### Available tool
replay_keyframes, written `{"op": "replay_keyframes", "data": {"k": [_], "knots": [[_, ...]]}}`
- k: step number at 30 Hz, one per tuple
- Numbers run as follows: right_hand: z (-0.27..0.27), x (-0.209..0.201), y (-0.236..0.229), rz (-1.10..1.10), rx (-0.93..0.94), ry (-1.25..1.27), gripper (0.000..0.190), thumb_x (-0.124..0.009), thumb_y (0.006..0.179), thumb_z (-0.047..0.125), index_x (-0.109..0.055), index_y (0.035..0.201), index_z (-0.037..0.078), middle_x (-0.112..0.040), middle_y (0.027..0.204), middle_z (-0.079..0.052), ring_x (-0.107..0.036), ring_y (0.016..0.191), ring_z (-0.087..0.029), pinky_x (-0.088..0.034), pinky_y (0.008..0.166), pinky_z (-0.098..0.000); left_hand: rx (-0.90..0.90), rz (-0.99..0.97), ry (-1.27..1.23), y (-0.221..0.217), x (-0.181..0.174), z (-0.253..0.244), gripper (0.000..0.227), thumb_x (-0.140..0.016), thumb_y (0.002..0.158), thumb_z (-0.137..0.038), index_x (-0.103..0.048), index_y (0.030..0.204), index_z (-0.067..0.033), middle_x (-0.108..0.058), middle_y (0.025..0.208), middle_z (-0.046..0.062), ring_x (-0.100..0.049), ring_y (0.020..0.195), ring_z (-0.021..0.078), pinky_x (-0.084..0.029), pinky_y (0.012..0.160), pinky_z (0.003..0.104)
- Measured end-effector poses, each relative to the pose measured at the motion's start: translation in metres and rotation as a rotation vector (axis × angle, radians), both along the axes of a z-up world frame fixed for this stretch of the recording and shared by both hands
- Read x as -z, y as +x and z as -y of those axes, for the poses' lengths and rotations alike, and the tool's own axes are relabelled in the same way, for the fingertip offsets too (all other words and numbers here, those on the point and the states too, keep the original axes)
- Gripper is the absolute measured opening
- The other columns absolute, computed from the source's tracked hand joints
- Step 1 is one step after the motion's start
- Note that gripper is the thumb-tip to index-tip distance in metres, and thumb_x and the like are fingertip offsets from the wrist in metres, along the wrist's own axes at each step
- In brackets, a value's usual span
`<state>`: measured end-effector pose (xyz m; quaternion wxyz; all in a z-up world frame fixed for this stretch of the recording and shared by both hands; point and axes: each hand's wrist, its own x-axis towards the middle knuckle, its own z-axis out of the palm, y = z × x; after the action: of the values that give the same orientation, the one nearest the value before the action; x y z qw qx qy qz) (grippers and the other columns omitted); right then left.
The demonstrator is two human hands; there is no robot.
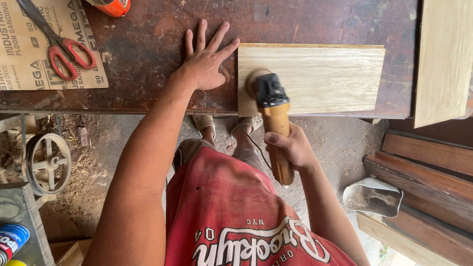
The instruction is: The person uses a handheld electric sander to smooth the surface of a rectangular wooden plank on a workbench. They move the sander back and forth across the plank, then flip it over to sand the other side.
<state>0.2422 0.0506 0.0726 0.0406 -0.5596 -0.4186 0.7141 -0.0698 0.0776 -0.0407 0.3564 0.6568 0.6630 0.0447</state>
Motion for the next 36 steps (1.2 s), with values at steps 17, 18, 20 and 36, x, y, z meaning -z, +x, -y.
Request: {"op": "replay_keyframes", "data": {"k": [17,18,20,36], "knots": [[0.011,-0.009,0.032,0.0,0.113,-0.058,0.037,-0.078,0.083,0.026,-0.061,0.104,0.0,-0.067,0.082,-0.008,-0.066,0.069,-0.018,-0.058,0.065,-0.0346,-0.046,0.041,0.006,0.003,-0.009,0.0,0.093,-0.064,0.076,-0.016,-0.033,0.162,-0.0338,0.007,0.173,-0.003,0.018,0.155,0.0395,0.015,0.12,0.066],[0.013,-0.009,0.023,0.01,0.065,-0.052,0.038,-0.078,0.081,0.025,-0.062,0.104,0.001,-0.068,0.082,-0.008,-0.067,0.069,-0.018,-0.059,0.065,-0.0343,-0.052,0.043,-0.002,0.002,-0.008,-0.002,0.093,-0.063,0.075,-0.014,-0.034,0.161,-0.034,0.006,0.173,-0.003,0.018,0.155,0.0388,0.015,0.12,0.065],[0.014,-0.009,0.005,0.019,-0.039,-0.02,0.04,-0.078,0.079,0.027,-0.063,0.105,0.001,-0.068,0.081,-0.006,-0.066,0.069,-0.016,-0.058,0.065,-0.0327,-0.058,0.051,-0.021,-0.001,-0.006,-0.003,0.093,-0.062,0.074,-0.012,-0.036,0.161,-0.0345,0.005,0.174,-0.002,0.018,0.155,0.0375,0.016,0.121,0.064],[-0.043,0.006,0.046,-0.017,0.317,-0.032,0.026,-0.078,0.089,0.022,-0.061,0.099,0.004,-0.063,0.076,-0.005,-0.06,0.063,-0.016,-0.052,0.059,-0.0329,-0.06,0.072,0.056,-0.003,-0.003,0.002,0.071,-0.06,0.084,-0.028,-0.047,0.154,-0.0297,-0.005,0.174,0.002,0.008,0.156,0.044,0.012,0.12,0.067]]}}
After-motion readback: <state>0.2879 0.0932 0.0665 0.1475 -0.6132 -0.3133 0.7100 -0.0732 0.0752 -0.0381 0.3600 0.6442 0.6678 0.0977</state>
